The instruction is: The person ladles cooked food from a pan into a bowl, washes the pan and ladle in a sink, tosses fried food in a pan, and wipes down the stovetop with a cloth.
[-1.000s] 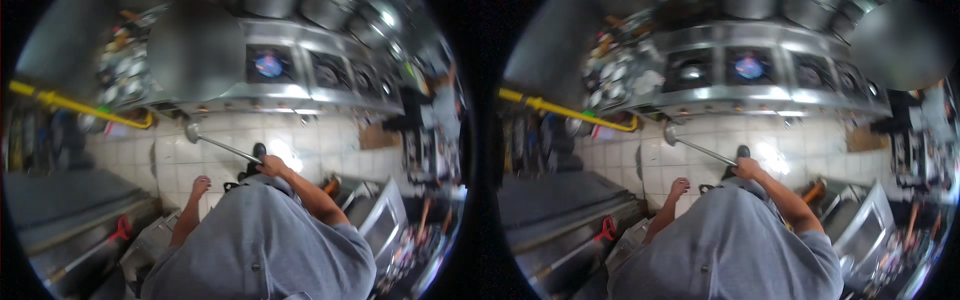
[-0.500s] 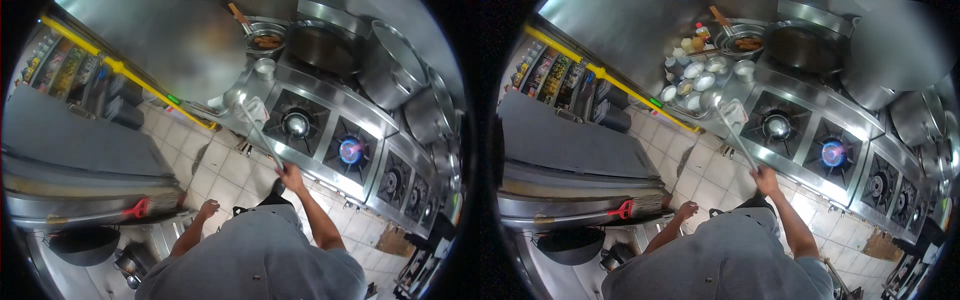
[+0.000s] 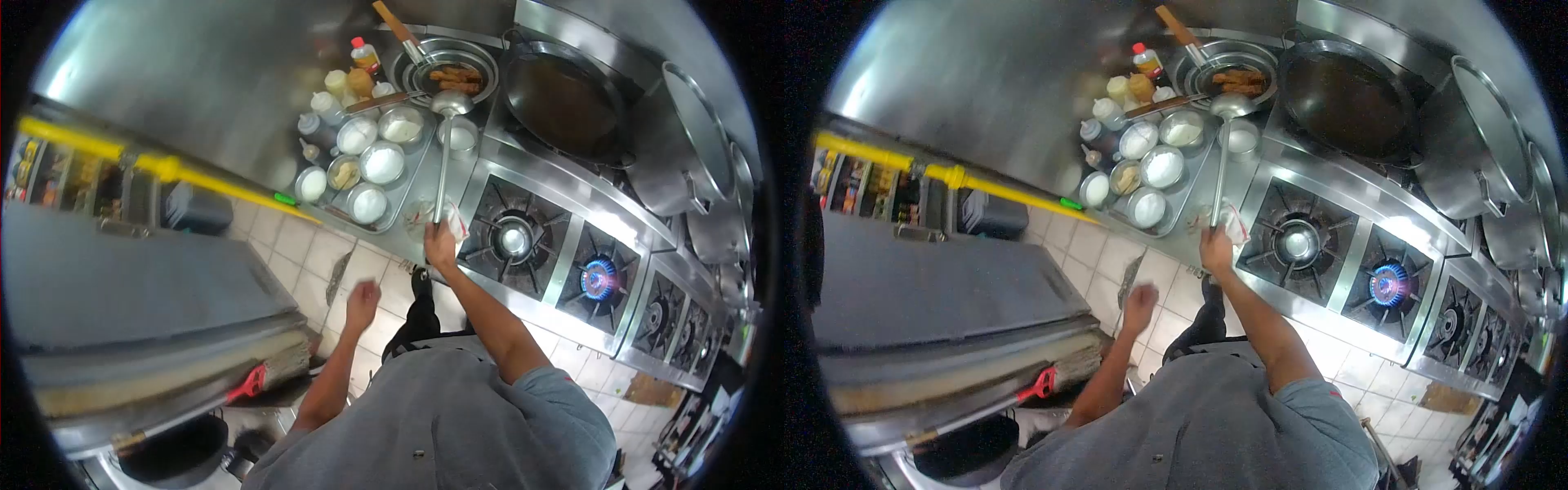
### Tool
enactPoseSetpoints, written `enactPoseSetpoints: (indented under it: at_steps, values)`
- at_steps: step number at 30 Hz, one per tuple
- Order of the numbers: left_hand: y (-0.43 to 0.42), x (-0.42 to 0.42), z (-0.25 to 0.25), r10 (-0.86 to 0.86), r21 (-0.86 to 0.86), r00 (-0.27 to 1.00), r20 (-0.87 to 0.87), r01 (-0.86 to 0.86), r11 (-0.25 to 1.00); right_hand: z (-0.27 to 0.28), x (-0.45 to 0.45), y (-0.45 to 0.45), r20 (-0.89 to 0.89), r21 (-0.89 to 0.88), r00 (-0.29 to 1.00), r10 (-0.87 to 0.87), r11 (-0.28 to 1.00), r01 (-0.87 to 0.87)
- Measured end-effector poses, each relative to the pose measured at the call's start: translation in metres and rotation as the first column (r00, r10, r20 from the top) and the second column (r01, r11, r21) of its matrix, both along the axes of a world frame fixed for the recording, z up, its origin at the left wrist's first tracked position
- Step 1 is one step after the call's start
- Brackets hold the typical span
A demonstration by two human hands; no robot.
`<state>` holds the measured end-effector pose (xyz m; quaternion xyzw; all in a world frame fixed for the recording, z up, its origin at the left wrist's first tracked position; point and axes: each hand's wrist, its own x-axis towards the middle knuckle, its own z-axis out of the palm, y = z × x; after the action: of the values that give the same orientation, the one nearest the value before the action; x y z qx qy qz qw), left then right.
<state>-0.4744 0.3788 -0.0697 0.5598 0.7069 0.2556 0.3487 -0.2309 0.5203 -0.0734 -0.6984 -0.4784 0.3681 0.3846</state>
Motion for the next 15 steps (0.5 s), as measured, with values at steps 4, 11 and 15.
enactPoseSetpoints:
  at_steps: [4, 11, 15]
  values:
    - [0.217, 0.016, 0.101, -0.135, 0.548, 0.991, -0.018, 0.123, 0.828, -0.013, 0.001, -0.011, 0.006, 0.101, 0.971, 0.238, 0.966, -0.237]
    - [0.477, 0.019, 0.145, -0.286, 0.296, 0.593, -0.753, 0.693, 0.657, 0.032, 0.055, -0.067, -0.097, -0.205, 0.995, -0.015, 0.979, -0.005]
    - [0.524, 0.030, 0.139, -0.651, -0.025, 0.534, -0.540, 0.763, 0.646, -0.002, 0.077, -0.145, -0.165, -0.181, 0.896, -0.413, 0.906, 0.384]
